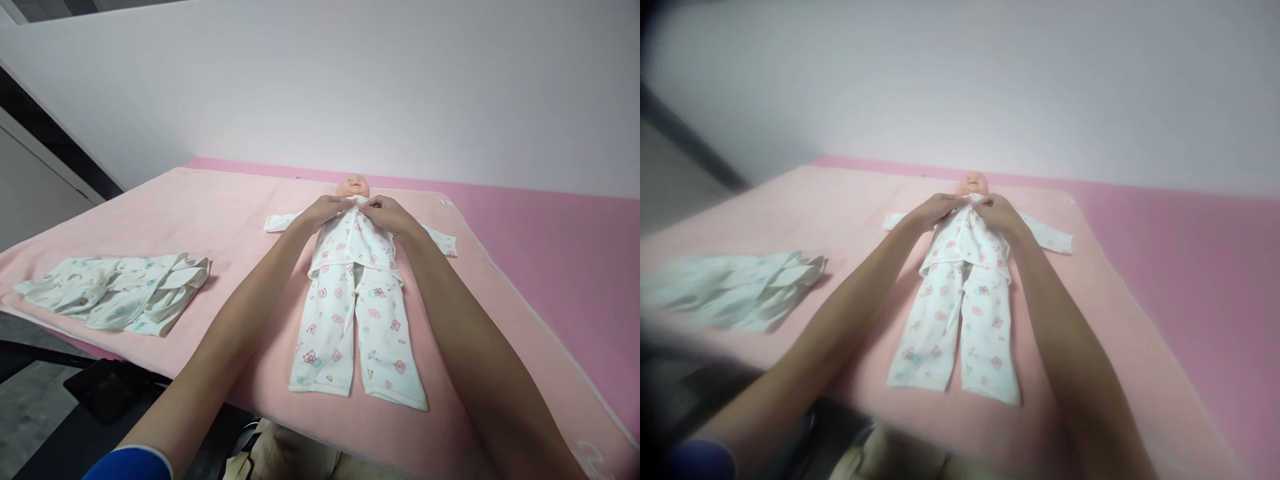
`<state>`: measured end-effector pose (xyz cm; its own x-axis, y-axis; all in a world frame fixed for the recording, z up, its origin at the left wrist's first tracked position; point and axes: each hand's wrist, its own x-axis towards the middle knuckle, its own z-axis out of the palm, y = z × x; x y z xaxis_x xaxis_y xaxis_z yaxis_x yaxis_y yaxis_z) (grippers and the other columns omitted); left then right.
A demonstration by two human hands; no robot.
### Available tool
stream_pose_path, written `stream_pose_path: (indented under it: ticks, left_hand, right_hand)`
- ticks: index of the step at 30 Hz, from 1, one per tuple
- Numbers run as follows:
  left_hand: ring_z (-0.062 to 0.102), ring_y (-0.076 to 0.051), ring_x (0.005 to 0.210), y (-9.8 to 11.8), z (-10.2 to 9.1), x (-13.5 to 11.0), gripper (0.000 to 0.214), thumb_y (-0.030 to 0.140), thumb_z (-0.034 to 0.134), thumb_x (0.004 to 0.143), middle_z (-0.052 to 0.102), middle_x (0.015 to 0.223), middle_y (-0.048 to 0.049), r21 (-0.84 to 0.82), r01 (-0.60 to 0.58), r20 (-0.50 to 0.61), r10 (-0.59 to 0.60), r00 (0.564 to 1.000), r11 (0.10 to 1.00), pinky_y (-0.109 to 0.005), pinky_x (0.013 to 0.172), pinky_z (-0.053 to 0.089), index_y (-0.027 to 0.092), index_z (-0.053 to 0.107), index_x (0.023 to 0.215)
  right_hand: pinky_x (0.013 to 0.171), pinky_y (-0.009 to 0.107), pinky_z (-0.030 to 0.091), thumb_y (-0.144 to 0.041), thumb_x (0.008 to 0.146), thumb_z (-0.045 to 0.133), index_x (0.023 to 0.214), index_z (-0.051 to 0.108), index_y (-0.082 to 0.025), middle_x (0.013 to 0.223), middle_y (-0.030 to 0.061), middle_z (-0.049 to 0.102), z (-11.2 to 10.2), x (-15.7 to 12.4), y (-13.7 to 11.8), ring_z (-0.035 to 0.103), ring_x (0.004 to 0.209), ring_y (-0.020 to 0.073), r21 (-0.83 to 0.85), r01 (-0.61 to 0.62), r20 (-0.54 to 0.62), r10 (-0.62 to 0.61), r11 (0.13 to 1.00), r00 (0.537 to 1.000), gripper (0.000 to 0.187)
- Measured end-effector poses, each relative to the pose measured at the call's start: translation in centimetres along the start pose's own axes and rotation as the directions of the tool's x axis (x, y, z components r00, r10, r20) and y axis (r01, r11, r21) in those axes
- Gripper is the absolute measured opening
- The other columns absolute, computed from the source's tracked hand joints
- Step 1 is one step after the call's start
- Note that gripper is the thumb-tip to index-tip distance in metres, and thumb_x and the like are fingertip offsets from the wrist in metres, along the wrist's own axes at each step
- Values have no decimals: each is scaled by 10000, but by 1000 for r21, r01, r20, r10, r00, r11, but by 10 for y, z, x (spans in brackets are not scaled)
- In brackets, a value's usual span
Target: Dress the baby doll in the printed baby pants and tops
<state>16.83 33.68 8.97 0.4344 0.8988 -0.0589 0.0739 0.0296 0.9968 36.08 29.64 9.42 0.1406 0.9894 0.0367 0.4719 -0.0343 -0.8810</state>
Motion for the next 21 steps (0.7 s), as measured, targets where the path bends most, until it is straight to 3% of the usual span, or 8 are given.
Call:
stream_pose_path:
  ticks: [5, 9, 14, 18, 21]
  left_hand:
    - [673, -181, 778, 0, -1, -1, 287, 410, 838, 882, 755, 867, -82, 20, -9, -18, 9, 1000, 1000, -297, 762, 520, 149, 745, 809]
    - [635, -169, 718, -3, -1, 2, 277, 401, 831, 885, 712, 777, -61, 34, -14, -32, 15, 999, 999, -293, 708, 493, 146, 738, 826]
    - [641, -182, 751, -3, 0, 1, 311, 418, 836, 879, 680, 749, -45, 87, -47, -55, 52, 997, 995, -311, 745, 492, 161, 694, 773]
    - [549, -159, 651, 8, 1, 4, 381, 420, 855, 865, 548, 620, 5, 227, -72, -69, 90, 994, 971, -305, 686, 436, 196, 611, 676]
    - [445, -134, 577, 14, 3, 16, 399, 369, 792, 915, 456, 566, 24, 332, -113, -76, 146, 986, 936, -297, 626, 369, 206, 556, 637]
  right_hand:
    - [674, 282, 505, -283, 918, 758, 864, 742, -190, 912, 59, 758, 4, -6, -7, 664, 763, 183, 10, -19, -39, 20, 1000, 999, 110]
    - [799, 325, 527, -320, 917, 742, 941, 756, -199, 947, 71, 771, 10, -12, -14, 691, 844, 220, -189, 41, -121, -65, 981, 990, 123]
    - [929, 349, 506, -302, 924, 699, 925, 766, -214, 1086, 96, 796, 5, -20, -26, 695, 1026, 263, -342, 76, -102, -117, 937, 988, 110]
    - [882, 333, 497, -342, 922, 699, 1046, 771, -212, 1189, 104, 780, -9, -4, -28, 688, 1018, 253, -351, 51, -93, -89, 935, 992, 194]
    - [803, 306, 486, -389, 920, 723, 1054, 768, -190, 1114, 96, 780, -16, 21, -22, 673, 903, 218, -335, -5, -51, -12, 942, 999, 244]
